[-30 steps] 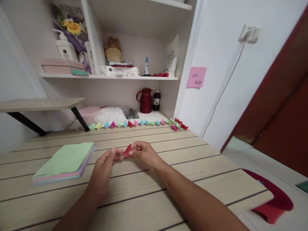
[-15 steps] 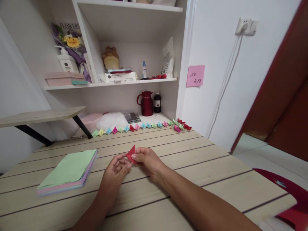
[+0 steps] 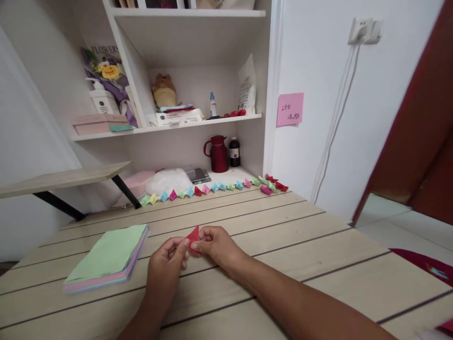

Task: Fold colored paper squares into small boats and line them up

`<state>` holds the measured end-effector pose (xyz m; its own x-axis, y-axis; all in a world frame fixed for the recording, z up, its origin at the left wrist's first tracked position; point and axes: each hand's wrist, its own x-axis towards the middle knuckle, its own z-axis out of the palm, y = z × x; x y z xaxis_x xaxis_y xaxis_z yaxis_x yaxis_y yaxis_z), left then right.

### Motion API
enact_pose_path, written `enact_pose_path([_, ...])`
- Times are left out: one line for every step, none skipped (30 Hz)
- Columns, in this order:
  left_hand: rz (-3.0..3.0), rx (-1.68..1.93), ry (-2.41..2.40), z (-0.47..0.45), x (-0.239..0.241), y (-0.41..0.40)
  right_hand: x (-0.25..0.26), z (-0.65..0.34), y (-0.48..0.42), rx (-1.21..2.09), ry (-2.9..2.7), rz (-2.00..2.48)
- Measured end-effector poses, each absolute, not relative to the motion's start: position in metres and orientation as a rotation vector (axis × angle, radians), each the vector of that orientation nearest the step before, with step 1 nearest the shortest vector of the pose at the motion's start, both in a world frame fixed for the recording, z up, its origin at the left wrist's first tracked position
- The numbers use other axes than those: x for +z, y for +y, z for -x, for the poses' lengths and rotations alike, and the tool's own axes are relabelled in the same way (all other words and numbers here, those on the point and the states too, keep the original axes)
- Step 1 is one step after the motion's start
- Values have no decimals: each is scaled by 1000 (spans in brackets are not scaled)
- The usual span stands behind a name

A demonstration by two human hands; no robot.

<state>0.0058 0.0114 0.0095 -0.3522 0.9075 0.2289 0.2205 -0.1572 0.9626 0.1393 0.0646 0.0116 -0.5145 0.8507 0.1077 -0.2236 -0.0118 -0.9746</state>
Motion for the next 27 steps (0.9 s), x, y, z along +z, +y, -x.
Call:
enact_pose_path([-1345,1544,1569,-5,10,11,10,-139,65,1588,-1504,716])
enact_pose_path([-1403,1531,1599,-4,10,11,8,-139,65,1516,-1570,746])
enact_pose_path([-1464,1518,1630,-3,11,10,6,-139,65,1437,-1633,776])
enact_pose_path([-1523,1505,1661,-2,11,10,5,-139,66,1379,-1677,795])
enact_pose_path([-1572,1496,1689,0,12,9,4,-139,66,1350,-1701,798])
enact_pose_path([-1606,1490,1713,1,12,8,4,-139,65,1348,-1709,787])
enact_pose_path([-1626,1490,1731,2,12,7,4,-139,65,1373,-1699,763])
enact_pose_path([-1633,1493,1740,2,13,7,5,-138,65,1416,-1679,732])
enact_pose_path([-1631,1499,1739,3,13,6,5,-138,64,1464,-1652,703])
enact_pose_path([-1621,1506,1729,3,14,6,6,-137,64,1512,-1621,677])
enact_pose_path([-1604,1510,1712,2,14,5,7,-136,63,1555,-1591,660])
enact_pose_path([-1581,1512,1692,1,14,5,8,-135,62,1590,-1567,650])
enact_pose_path([-1557,1512,1668,0,14,6,9,-135,61,1615,-1549,644])
enact_pose_path([-1530,1509,1643,0,14,6,10,-135,61,1632,-1539,641])
enact_pose_path([-1504,1503,1619,-1,13,7,10,-135,61,1643,-1536,641])
enact_pose_path([-1483,1491,1592,-1,12,8,10,-135,60,1652,-1539,646])
enact_pose_path([-1468,1476,1563,-1,11,9,9,-136,60,1656,-1545,657])
enact_pose_path([-1461,1458,1534,-1,9,9,9,-136,61,1660,-1549,669])
enact_pose_path([-1461,1437,1511,0,7,10,7,-137,61,1664,-1552,682])
enact_pose_path([-1469,1418,1495,0,5,11,6,-137,62,1668,-1552,695])
enact_pose_path([-1485,1399,1485,1,4,12,4,-137,63,1671,-1552,707])
enact_pose_path([-1499,1386,1485,2,2,12,2,-137,64,1672,-1556,715])
enact_pose_path([-1511,1379,1491,3,1,12,1,-136,64,1671,-1559,719])
enact_pose_path([-1519,1374,1497,3,1,13,0,-136,65,1673,-1563,721])
enact_pose_path([-1520,1375,1501,3,1,13,-1,-136,66,1675,-1565,720])
enact_pose_path([-1512,1380,1501,3,1,14,-1,-136,66,1680,-1564,715])
enact_pose_path([-1498,1389,1495,3,1,14,-1,-136,66,1688,-1561,706])
